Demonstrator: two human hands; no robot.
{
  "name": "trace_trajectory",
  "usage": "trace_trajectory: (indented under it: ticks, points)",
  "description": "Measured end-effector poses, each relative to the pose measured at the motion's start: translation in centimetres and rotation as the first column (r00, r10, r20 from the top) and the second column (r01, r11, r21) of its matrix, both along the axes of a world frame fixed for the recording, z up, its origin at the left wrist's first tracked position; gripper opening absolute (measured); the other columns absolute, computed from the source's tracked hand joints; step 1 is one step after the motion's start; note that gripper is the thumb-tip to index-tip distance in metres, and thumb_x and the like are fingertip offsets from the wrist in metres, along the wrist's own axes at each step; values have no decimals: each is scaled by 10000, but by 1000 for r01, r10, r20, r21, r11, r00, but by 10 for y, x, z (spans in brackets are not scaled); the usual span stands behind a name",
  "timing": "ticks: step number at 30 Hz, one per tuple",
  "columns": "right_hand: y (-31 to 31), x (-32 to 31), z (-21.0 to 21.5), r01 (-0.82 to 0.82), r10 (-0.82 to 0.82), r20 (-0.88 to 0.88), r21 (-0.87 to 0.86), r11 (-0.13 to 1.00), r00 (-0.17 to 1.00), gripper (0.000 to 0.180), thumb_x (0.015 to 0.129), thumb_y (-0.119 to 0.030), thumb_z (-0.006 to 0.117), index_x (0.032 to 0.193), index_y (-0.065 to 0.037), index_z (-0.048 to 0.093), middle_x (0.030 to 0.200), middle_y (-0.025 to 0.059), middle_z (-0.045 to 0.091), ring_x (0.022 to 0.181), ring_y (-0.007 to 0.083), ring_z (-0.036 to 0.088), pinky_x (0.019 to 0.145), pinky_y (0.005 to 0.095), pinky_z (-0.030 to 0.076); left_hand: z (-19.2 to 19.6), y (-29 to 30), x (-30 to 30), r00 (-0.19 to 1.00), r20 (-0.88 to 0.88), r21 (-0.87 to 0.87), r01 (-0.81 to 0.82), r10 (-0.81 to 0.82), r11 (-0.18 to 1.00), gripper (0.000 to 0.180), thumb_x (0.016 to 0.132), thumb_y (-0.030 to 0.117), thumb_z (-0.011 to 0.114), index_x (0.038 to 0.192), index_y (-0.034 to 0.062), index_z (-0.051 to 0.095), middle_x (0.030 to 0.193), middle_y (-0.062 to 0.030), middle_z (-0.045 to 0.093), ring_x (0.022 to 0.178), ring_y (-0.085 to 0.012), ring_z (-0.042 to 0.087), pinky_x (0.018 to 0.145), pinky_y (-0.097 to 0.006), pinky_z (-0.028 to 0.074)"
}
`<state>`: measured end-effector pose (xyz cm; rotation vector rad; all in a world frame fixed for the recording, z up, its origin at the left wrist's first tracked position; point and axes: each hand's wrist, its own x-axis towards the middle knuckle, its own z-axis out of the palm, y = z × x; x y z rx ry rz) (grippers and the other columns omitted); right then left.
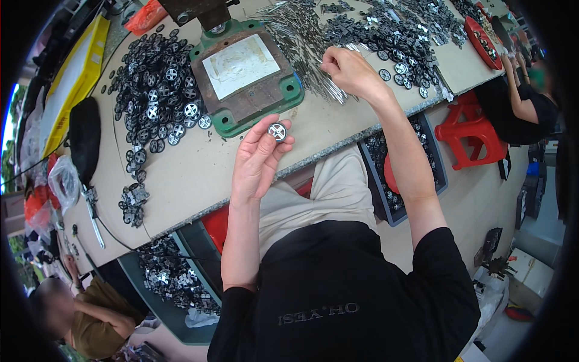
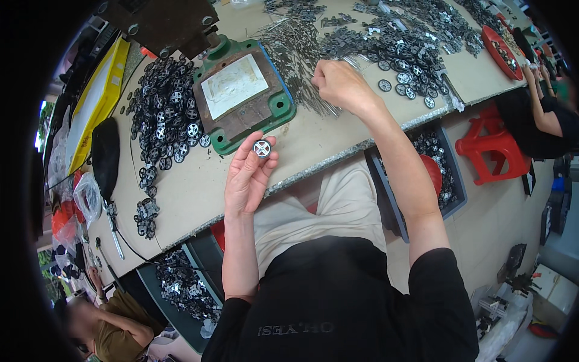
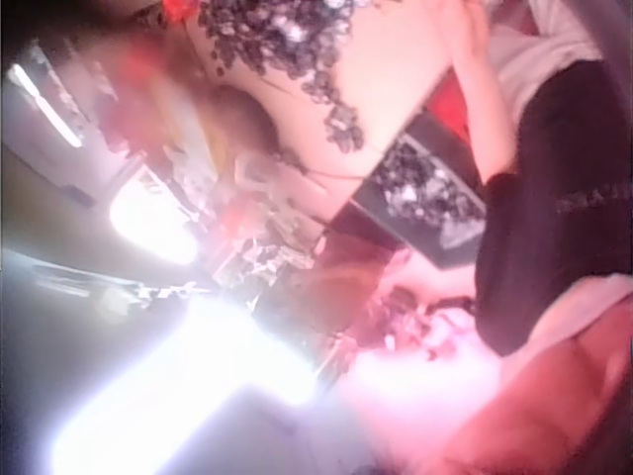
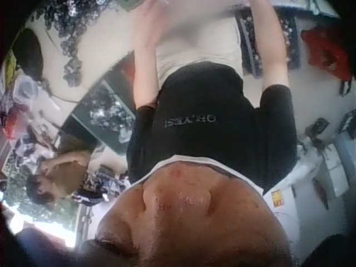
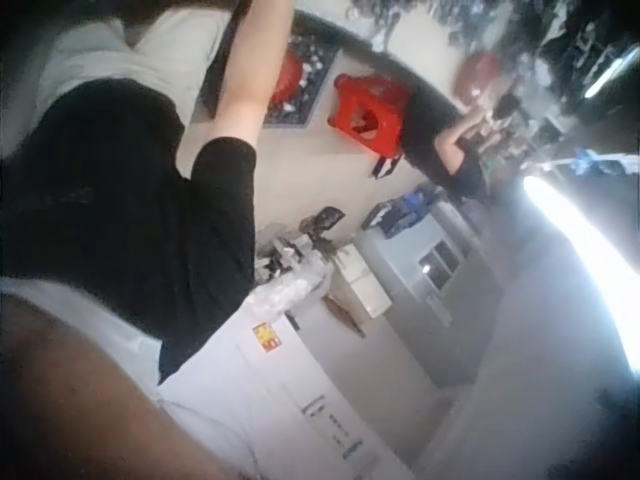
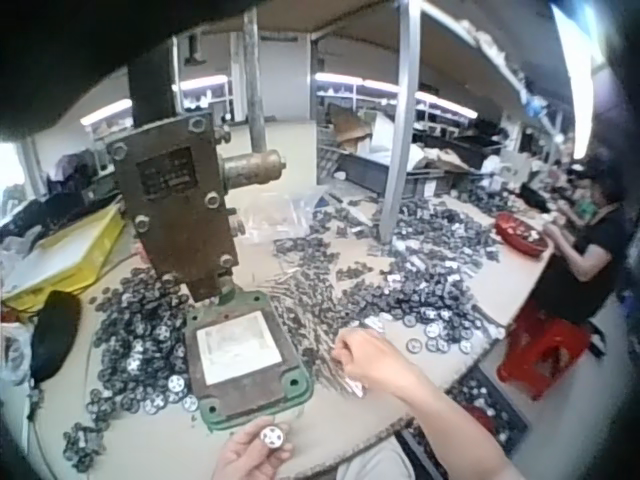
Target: Assembling small metal components by manually fitting parts and using a mechanical press machine.
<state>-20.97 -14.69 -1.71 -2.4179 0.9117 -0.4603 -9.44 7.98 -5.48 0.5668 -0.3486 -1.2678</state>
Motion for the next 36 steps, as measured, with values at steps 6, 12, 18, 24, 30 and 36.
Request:
trace_trajectory:
  ticks: [6, 12, 18, 24, 30, 36]
  points:
    - [1, 7, 0, 37, -61, -211, -114, 993, 975, 154, 796, -97, 487, 820, 20, 583, 763, 154, 625, 724, 293, 605, 684, 384, 451, -1, 0, 1, 1000, 5, -27, 14, -13, 1000, 329, 906, 65, 482, 1229, 3, 458, 1136, -167, 556, 930, -208, 595, 812, -292, 504]
    - [12, 2, 14, 48, -50, 16, 114, 992, 999, 122, 819, -83, 504, 870, -6, 583, 717, 75, 593, 659, 169, 581, 604, 312, 438, -1, 2, 1, 999, -25, -38, 19, -20, 999, 328, 909, 68, 477, 1231, 5, 457, 1144, -165, 552, 938, -206, 595, 813, -288, 504]
    - [79, -5, 34, -335, -107, 539, 653, 679, 835, 126, 860, -73, 550, 949, 4, 594, 749, 31, 595, 649, 52, 531, 520, 171, 390, -2, 2, 2, 1000, -15, -38, 27, -28, 999, 327, 909, 74, 481, 1228, 6, 460, 1140, -163, 555, 935, -208, 600, 814, -288, 507]
    - [109, 0, 8, -481, -201, 648, 706, 520, 734, 154, 860, -66, 577, 965, 45, 593, 788, 64, 627, 636, 49, 535, 597, 173, 448, -4, 1, 0, 1000, -4, -47, 9, -9, 999, 364, 900, 96, 500, 1250, 13, 443, 1118, -170, 558, 911, -215, 615, 796, -289, 535]
    - [110, 1, 2, -478, -217, 644, 716, 509, 734, 127, 868, -70, 569, 966, 8, 587, 835, 66, 634, 629, 60, 517, 566, 175, 437, -1, 3, 1, 1000, -10, -47, 23, -23, 999, 336, 891, 81, 517, 1214, -5, 475, 1101, -147, 577, 917, -219, 612, 800, -301, 519]
    - [126, -5, 9, -297, 257, 599, -32, 954, 759, 76, 846, -22, 575, 899, 29, 597, 781, 62, 644, 645, 78, 587, 562, 186, 460, -4, 3, -1, 1000, 13, -34, -5, 5, 999, 337, 877, 56, 531, 1202, -15, 484, 1070, -153, 588, 878, -227, 624, 795, -307, 517]
